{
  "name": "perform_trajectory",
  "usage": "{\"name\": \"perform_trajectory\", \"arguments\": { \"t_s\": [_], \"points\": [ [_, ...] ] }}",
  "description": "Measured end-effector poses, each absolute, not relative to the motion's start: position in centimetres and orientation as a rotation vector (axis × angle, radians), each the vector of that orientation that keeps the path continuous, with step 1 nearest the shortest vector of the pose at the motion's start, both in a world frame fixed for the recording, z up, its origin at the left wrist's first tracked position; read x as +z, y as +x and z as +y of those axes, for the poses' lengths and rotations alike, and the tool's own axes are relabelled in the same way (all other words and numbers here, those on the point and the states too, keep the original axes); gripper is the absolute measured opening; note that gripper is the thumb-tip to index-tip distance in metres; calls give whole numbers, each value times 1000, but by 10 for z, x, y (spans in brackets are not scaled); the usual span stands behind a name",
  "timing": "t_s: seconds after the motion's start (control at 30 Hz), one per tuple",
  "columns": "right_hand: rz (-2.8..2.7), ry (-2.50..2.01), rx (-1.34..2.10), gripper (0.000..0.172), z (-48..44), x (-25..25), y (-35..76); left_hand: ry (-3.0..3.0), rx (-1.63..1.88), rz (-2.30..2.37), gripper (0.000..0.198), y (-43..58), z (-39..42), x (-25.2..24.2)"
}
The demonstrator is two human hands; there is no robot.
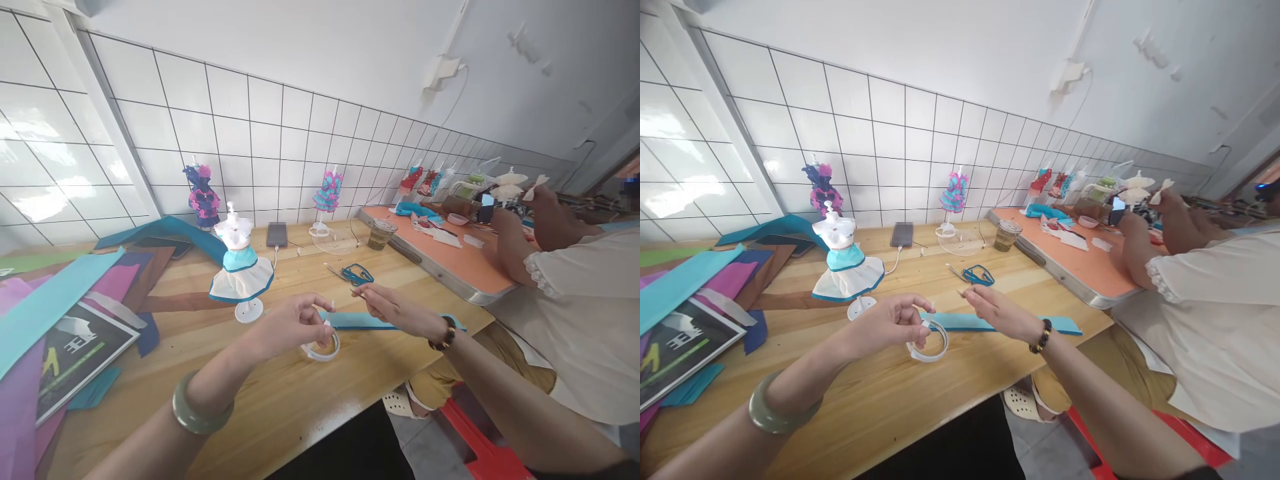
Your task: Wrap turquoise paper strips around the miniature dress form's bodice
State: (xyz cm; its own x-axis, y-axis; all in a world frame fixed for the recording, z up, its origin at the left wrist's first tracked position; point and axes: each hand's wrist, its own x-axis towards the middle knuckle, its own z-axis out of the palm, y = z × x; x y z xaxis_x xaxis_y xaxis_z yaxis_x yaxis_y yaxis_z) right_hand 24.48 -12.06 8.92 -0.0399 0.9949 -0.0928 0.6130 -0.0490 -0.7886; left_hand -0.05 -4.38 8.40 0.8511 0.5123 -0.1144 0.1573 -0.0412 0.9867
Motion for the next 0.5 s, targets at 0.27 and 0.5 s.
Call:
{"name": "perform_trajectory", "arguments": {
  "t_s": [0.27,0.5],
  "points": [
    [-1825,-1740,1046,43,-157,105,215,1604,324,521,40,1,-46,83],
    [-1955,-1702,898,42,-151,108,208,1636,301,499,38,0,-46,81]
  ]
}}
